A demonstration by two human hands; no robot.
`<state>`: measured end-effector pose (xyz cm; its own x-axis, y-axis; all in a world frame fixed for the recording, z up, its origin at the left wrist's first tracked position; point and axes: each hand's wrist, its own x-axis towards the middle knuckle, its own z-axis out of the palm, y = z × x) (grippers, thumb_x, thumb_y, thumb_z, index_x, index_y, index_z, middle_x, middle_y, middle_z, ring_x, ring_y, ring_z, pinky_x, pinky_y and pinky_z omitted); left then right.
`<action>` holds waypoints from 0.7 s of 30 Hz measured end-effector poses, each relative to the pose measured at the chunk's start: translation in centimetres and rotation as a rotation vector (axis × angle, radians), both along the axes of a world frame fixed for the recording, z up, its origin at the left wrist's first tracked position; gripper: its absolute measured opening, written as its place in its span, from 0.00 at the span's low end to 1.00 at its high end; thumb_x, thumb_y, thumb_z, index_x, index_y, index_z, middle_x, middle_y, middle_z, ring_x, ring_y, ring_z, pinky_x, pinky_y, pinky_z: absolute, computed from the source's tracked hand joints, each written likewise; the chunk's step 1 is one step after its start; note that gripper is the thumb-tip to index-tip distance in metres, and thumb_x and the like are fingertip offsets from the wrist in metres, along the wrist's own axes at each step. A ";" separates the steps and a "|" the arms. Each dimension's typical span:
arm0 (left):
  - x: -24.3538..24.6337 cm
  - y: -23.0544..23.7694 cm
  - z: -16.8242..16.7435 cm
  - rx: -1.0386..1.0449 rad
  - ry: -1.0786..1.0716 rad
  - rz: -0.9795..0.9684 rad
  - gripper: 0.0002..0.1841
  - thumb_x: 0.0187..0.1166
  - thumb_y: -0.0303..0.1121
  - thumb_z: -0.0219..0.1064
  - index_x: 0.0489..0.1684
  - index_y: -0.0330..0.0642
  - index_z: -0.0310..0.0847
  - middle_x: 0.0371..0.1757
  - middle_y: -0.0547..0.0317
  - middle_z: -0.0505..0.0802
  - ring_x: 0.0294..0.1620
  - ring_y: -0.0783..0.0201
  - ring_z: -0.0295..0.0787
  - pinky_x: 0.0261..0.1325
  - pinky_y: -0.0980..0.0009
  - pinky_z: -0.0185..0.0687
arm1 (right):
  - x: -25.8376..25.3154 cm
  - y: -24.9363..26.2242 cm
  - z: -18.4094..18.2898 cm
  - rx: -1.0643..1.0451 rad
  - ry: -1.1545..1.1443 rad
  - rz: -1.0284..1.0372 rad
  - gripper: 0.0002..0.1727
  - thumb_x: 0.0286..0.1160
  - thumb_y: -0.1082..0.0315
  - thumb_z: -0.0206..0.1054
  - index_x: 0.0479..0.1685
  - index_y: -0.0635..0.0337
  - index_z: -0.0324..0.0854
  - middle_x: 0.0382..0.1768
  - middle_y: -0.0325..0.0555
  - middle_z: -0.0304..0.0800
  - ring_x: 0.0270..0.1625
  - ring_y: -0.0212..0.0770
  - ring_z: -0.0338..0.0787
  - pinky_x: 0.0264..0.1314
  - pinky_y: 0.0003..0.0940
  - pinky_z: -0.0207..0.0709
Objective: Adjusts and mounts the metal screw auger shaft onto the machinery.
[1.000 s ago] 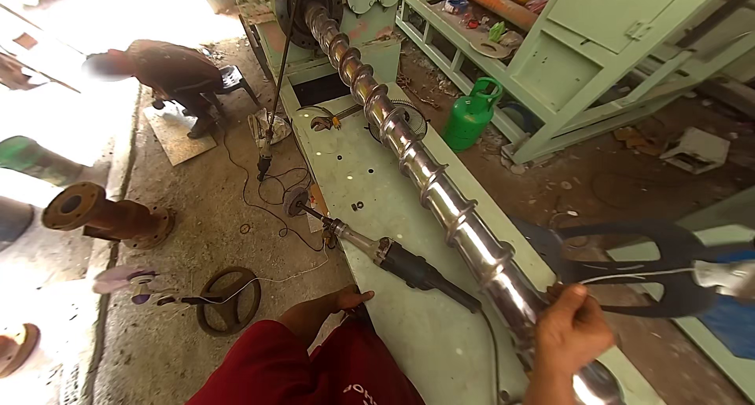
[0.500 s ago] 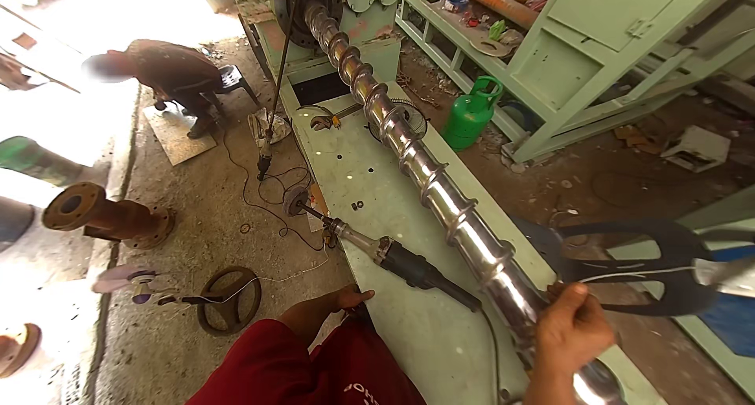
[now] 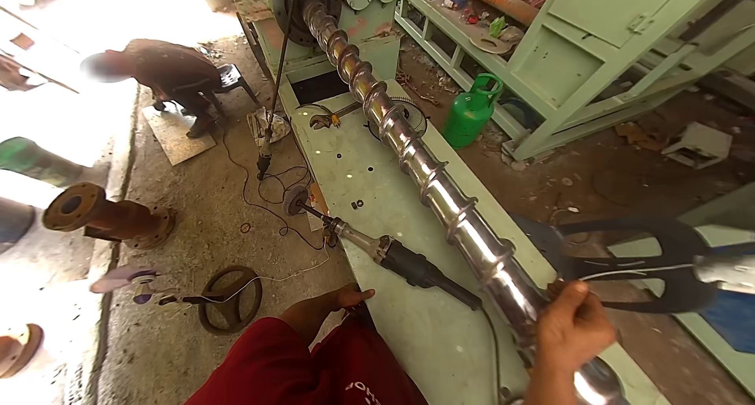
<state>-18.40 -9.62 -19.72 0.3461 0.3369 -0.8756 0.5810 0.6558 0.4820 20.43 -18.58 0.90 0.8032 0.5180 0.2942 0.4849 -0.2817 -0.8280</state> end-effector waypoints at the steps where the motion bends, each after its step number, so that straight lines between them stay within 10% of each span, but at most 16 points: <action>1: 0.0 0.0 0.0 -0.001 0.001 -0.001 0.36 0.85 0.60 0.62 0.74 0.32 0.71 0.59 0.36 0.90 0.54 0.47 0.93 0.60 0.49 0.89 | 0.0 0.0 0.0 0.001 -0.001 -0.001 0.27 0.95 0.55 0.51 0.41 0.70 0.87 0.34 0.49 0.92 0.39 0.29 0.91 0.48 0.29 0.84; 21: -0.1 0.0 -0.3 0.001 -0.011 0.000 0.35 0.85 0.59 0.63 0.73 0.33 0.72 0.57 0.38 0.91 0.53 0.49 0.94 0.58 0.51 0.90 | 0.0 0.0 -0.1 0.006 0.004 -0.016 0.26 0.95 0.55 0.51 0.42 0.69 0.88 0.33 0.48 0.92 0.38 0.28 0.91 0.47 0.28 0.84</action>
